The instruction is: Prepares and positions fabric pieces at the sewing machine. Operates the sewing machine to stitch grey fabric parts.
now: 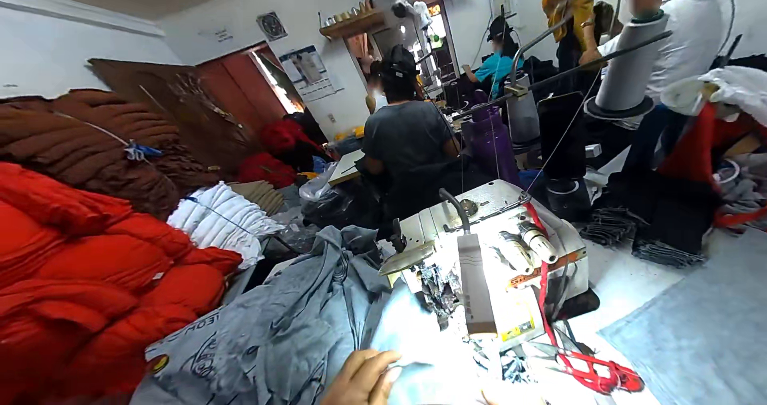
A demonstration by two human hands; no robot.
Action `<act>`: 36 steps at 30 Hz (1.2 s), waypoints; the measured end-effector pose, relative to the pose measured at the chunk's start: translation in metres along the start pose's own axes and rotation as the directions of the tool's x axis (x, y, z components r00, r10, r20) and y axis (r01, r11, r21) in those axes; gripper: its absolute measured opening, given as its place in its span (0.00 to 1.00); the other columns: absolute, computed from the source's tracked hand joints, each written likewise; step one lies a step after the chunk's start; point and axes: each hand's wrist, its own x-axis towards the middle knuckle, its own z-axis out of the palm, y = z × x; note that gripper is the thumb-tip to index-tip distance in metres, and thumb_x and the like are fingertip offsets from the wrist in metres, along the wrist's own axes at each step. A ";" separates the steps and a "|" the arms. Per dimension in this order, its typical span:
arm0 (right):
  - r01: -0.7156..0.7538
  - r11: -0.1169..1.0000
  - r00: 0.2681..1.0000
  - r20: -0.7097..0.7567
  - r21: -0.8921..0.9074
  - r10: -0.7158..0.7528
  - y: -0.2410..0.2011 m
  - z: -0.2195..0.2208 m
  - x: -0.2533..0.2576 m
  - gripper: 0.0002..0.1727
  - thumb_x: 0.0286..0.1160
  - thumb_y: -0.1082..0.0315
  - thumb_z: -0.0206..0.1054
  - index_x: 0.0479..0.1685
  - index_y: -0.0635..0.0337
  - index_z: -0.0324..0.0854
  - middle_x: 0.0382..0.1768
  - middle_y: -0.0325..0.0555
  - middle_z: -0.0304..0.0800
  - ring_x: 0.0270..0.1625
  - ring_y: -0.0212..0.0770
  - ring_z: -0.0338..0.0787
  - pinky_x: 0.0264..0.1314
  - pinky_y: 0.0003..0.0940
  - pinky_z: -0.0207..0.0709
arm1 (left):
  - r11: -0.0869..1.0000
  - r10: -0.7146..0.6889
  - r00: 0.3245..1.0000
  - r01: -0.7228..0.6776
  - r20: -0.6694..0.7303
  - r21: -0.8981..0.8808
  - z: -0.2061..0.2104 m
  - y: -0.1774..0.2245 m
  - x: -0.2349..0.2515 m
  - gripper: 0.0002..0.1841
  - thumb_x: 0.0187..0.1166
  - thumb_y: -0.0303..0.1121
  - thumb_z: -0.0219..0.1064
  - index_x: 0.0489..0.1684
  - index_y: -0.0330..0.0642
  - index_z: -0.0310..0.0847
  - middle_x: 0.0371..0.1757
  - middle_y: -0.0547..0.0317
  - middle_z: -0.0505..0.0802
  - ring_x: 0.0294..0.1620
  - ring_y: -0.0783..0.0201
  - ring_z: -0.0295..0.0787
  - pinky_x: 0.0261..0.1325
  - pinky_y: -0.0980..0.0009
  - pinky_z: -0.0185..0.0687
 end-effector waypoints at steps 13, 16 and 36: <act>0.177 0.873 0.859 -0.362 -0.454 -0.362 0.005 -0.022 0.020 0.10 0.73 0.73 0.66 0.42 0.68 0.93 0.34 0.55 0.95 0.37 0.46 0.96 0.45 0.38 0.89 | 0.999 0.044 0.999 -0.044 -0.013 -0.030 0.046 0.009 0.010 0.13 0.71 0.26 0.70 0.49 0.25 0.91 0.54 0.34 0.94 0.60 0.39 0.91 0.69 0.48 0.80; 0.012 0.841 0.997 -0.062 -0.542 -0.054 -0.012 -0.031 0.032 0.19 0.85 0.63 0.59 0.66 0.62 0.86 0.50 0.64 0.94 0.48 0.62 0.95 0.51 0.59 0.86 | 0.999 0.031 0.996 -0.032 -0.088 -0.009 0.058 0.007 0.010 0.11 0.69 0.22 0.68 0.44 0.27 0.93 0.50 0.35 0.94 0.55 0.41 0.92 0.65 0.50 0.82; 0.188 0.834 0.961 0.272 -0.518 -0.047 0.014 -0.050 0.021 0.16 0.86 0.68 0.59 0.60 0.67 0.87 0.56 0.65 0.90 0.60 0.65 0.91 0.59 0.58 0.84 | 0.998 0.035 0.993 -0.028 -0.116 0.063 0.066 0.001 0.004 0.12 0.75 0.25 0.62 0.41 0.29 0.93 0.48 0.34 0.93 0.51 0.41 0.90 0.60 0.50 0.80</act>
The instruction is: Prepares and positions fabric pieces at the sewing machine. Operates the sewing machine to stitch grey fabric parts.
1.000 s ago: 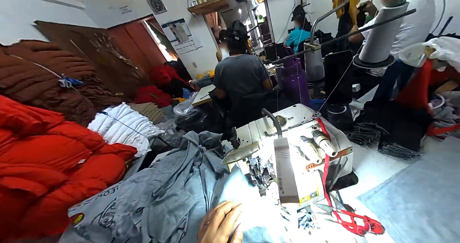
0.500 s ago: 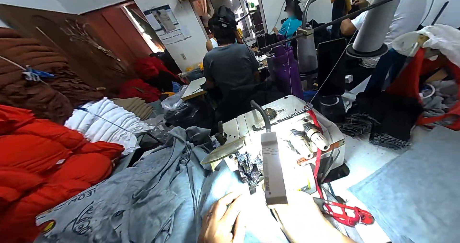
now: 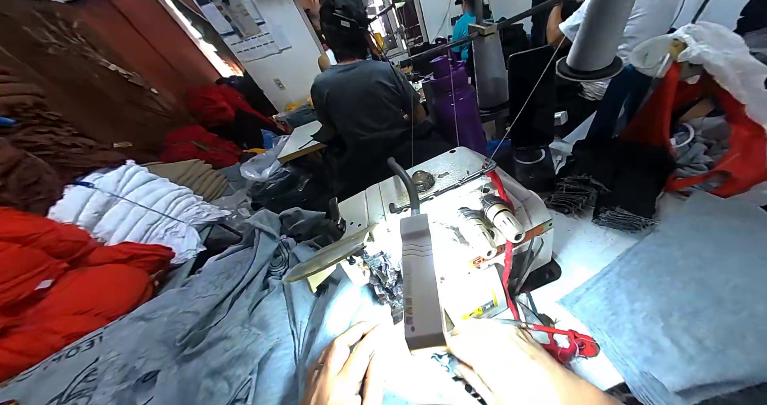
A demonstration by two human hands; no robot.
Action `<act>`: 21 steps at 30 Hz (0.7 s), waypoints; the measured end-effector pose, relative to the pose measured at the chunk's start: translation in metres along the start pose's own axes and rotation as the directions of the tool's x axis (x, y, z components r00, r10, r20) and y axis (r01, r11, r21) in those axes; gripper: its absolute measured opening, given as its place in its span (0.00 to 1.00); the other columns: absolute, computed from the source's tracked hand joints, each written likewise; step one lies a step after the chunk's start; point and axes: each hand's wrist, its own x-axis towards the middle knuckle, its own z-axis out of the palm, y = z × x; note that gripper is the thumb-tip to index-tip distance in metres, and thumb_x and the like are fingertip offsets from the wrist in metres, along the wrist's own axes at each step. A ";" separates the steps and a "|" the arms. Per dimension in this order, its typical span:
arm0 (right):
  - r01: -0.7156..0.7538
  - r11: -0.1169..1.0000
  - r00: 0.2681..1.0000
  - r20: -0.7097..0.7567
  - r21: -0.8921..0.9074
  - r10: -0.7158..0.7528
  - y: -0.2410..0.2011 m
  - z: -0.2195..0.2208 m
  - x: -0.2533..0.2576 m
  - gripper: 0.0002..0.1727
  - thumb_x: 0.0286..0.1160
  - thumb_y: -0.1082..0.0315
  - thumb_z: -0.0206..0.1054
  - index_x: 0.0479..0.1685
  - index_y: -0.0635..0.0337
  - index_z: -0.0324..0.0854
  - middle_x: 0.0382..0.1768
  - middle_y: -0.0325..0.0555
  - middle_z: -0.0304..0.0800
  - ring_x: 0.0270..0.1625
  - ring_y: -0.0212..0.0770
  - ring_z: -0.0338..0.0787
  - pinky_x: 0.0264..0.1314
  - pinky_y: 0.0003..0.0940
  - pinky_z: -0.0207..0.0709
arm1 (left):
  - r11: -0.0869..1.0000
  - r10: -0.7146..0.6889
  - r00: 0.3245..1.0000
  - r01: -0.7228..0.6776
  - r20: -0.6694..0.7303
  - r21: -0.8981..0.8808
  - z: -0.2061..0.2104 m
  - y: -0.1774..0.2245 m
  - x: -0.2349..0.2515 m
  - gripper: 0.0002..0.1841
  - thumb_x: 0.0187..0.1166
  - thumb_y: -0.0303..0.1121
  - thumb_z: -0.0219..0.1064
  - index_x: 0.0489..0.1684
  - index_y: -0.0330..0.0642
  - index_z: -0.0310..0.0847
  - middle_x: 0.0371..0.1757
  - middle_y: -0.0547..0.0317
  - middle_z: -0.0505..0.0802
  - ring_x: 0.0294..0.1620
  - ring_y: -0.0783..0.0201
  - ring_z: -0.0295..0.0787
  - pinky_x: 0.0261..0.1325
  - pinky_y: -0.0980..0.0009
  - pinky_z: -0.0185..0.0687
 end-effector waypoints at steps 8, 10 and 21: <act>0.204 0.978 0.954 -0.218 -0.034 -0.207 0.004 0.040 -0.007 0.17 0.81 0.73 0.59 0.64 0.67 0.84 0.57 0.58 0.93 0.56 0.57 0.95 0.56 0.52 0.86 | 1.000 0.016 1.000 -0.016 0.012 0.018 -0.002 0.000 -0.001 0.13 0.76 0.26 0.61 0.42 0.29 0.93 0.47 0.34 0.93 0.51 0.43 0.89 0.59 0.53 0.79; 0.242 0.964 0.947 -0.190 -0.112 -0.260 0.021 0.055 -0.014 0.13 0.81 0.72 0.60 0.56 0.66 0.86 0.49 0.56 0.94 0.55 0.56 0.94 0.57 0.51 0.84 | 0.999 0.022 1.000 -0.022 0.014 0.025 -0.002 -0.001 0.000 0.13 0.76 0.26 0.60 0.43 0.29 0.93 0.47 0.34 0.93 0.50 0.44 0.89 0.58 0.54 0.78; -0.129 0.964 0.707 0.660 -0.232 0.254 -0.020 -0.001 0.032 0.19 0.87 0.67 0.58 0.62 0.75 0.80 0.59 0.73 0.85 0.66 0.70 0.84 0.62 0.68 0.74 | 0.999 0.021 0.999 -0.022 0.028 0.035 -0.004 -0.001 0.000 0.14 0.76 0.26 0.60 0.44 0.29 0.93 0.48 0.34 0.92 0.51 0.43 0.88 0.60 0.54 0.78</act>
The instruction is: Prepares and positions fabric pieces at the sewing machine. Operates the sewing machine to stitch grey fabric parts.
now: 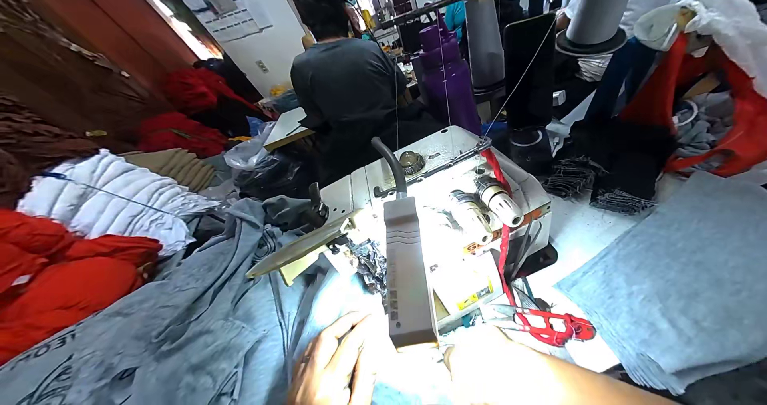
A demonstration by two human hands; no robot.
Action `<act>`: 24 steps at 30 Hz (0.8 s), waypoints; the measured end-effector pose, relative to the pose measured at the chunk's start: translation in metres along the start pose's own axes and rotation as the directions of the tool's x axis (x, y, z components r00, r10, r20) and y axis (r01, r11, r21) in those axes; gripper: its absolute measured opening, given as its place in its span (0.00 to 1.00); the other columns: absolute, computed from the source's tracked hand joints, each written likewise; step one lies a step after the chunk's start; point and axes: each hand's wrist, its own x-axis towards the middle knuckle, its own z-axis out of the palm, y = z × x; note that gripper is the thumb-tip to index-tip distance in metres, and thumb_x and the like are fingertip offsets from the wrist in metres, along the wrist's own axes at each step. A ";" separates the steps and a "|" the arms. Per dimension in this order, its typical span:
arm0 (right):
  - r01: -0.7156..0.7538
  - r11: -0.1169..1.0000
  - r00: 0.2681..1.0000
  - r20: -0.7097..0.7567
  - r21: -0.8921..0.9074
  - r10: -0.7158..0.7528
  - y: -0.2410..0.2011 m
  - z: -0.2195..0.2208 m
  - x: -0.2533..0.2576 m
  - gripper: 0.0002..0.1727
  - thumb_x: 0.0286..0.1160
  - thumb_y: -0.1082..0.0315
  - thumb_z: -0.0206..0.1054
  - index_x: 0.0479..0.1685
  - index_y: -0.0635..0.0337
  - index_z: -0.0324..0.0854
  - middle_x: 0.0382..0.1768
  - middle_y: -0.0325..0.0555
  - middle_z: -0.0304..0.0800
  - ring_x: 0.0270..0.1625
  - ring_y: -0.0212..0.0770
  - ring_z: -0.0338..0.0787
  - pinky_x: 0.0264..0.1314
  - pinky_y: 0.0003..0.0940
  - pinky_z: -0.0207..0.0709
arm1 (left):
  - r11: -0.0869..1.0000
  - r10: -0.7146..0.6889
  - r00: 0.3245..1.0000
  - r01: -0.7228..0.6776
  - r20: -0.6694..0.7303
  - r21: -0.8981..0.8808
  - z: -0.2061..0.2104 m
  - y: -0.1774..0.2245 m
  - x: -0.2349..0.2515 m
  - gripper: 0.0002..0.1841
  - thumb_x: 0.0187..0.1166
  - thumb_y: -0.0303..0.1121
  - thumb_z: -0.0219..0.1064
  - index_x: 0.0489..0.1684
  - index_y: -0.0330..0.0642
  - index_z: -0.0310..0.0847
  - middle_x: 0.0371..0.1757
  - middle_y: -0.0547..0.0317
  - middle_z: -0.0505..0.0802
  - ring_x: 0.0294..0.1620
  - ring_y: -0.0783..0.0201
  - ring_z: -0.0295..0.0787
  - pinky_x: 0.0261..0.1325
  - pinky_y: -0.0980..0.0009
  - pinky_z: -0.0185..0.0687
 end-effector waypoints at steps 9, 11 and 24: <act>0.105 0.992 0.964 -0.252 0.064 -0.086 0.011 0.008 -0.017 0.17 0.90 0.67 0.53 0.58 0.73 0.82 0.51 0.71 0.88 0.61 0.70 0.87 0.61 0.67 0.74 | 0.999 -0.003 1.000 0.004 0.010 -0.038 -0.005 0.001 0.008 0.13 0.75 0.28 0.63 0.46 0.30 0.93 0.52 0.37 0.94 0.55 0.43 0.91 0.62 0.51 0.81; 0.165 0.986 0.786 -0.604 0.004 -0.129 0.017 0.024 -0.029 0.16 0.87 0.67 0.56 0.51 0.69 0.87 0.42 0.65 0.92 0.51 0.67 0.93 0.53 0.64 0.82 | 1.000 -0.002 1.000 0.002 -0.006 -0.021 -0.004 -0.001 0.010 0.12 0.74 0.29 0.64 0.43 0.34 0.94 0.51 0.40 0.94 0.55 0.47 0.91 0.63 0.57 0.82; 0.420 0.902 0.101 -0.982 -0.104 -0.160 -0.016 0.043 -0.017 0.13 0.81 0.68 0.65 0.54 0.64 0.92 0.52 0.52 0.97 0.61 0.45 0.93 0.67 0.35 0.81 | 0.996 0.021 1.000 -0.021 -0.002 -0.084 -0.019 0.000 0.021 0.08 0.71 0.28 0.68 0.34 0.35 0.92 0.40 0.45 0.94 0.48 0.55 0.90 0.57 0.63 0.82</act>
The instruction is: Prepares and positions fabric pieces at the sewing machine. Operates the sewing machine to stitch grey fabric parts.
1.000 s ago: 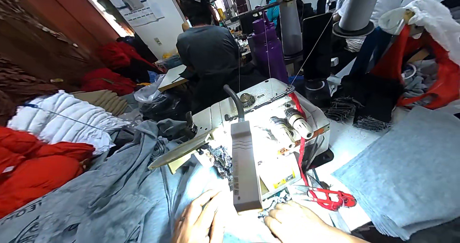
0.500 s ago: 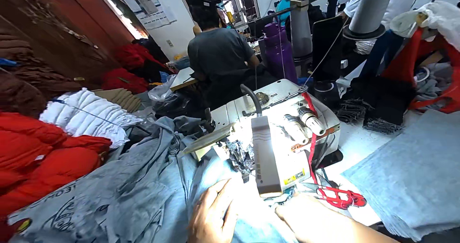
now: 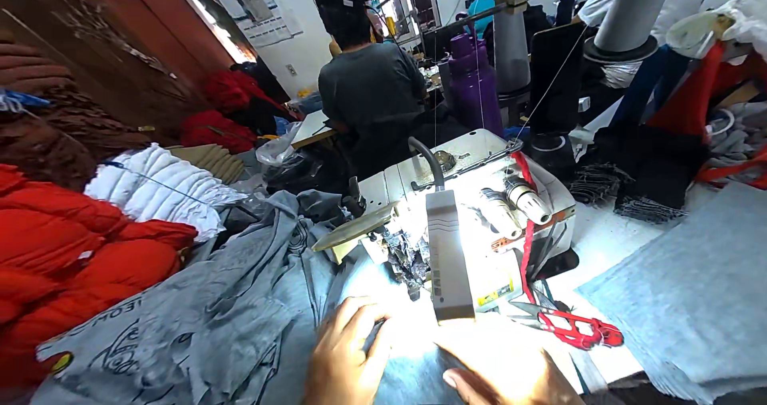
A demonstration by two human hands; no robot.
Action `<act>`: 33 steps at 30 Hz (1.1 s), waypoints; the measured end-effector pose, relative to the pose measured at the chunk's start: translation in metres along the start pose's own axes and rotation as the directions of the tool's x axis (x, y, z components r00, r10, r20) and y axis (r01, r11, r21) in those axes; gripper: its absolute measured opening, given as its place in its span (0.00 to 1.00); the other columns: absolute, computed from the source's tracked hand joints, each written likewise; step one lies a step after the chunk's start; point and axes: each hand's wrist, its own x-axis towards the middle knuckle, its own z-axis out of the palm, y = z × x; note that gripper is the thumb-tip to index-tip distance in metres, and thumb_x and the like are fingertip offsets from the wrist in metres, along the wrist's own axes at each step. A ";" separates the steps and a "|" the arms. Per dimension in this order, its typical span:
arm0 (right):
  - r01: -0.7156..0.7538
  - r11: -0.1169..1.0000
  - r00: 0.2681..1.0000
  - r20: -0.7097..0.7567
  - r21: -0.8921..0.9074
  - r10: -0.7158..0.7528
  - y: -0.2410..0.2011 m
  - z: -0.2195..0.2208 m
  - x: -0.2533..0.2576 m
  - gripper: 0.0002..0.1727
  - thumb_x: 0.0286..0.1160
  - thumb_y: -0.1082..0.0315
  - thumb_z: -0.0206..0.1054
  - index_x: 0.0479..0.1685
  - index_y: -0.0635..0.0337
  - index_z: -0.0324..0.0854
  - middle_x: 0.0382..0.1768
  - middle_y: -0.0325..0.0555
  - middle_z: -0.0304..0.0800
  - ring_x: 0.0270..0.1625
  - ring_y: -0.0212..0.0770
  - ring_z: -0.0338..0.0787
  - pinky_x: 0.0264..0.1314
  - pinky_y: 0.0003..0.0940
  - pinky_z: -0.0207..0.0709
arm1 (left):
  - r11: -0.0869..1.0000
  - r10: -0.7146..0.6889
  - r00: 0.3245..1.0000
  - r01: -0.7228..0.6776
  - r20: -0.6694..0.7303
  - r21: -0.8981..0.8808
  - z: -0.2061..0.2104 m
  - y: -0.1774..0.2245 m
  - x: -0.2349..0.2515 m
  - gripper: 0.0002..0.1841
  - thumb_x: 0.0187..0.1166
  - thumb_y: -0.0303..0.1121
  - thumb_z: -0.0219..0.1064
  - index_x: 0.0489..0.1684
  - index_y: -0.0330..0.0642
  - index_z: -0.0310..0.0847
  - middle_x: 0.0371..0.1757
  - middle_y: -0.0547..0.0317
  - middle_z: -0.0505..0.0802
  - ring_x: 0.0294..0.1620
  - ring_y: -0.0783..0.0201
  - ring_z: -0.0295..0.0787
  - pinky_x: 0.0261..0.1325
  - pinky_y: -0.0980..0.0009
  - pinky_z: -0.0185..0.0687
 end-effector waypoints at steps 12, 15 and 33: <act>-0.417 0.874 0.894 0.284 0.250 0.346 -0.012 -0.006 -0.020 0.11 0.78 0.73 0.65 0.44 0.74 0.90 0.34 0.61 0.94 0.38 0.52 0.95 0.45 0.46 0.86 | 0.972 0.149 0.989 -0.146 -0.002 -0.186 -0.010 -0.002 -0.007 0.12 0.88 0.33 0.60 0.41 0.32 0.85 0.38 0.48 0.92 0.47 0.69 0.89 0.60 0.79 0.79; -0.443 0.876 0.877 0.293 0.190 0.380 -0.011 -0.003 -0.025 0.12 0.79 0.72 0.64 0.41 0.73 0.90 0.33 0.61 0.93 0.38 0.53 0.94 0.45 0.47 0.85 | 0.971 0.207 0.978 -0.201 -0.028 0.130 0.007 -0.005 -0.006 0.10 0.77 0.30 0.66 0.29 0.35 0.91 0.34 0.46 0.95 0.45 0.54 0.92 0.63 0.63 0.77; -0.545 0.800 0.837 0.218 0.251 0.502 -0.020 0.006 -0.038 0.24 0.78 0.71 0.66 0.69 0.79 0.79 0.23 0.55 0.87 0.23 0.46 0.84 0.32 0.40 0.80 | 0.952 -0.084 0.986 0.122 0.144 -0.280 -0.013 0.003 0.005 0.09 0.74 0.25 0.65 0.30 0.28 0.90 0.34 0.55 0.92 0.43 0.84 0.84 0.52 0.89 0.76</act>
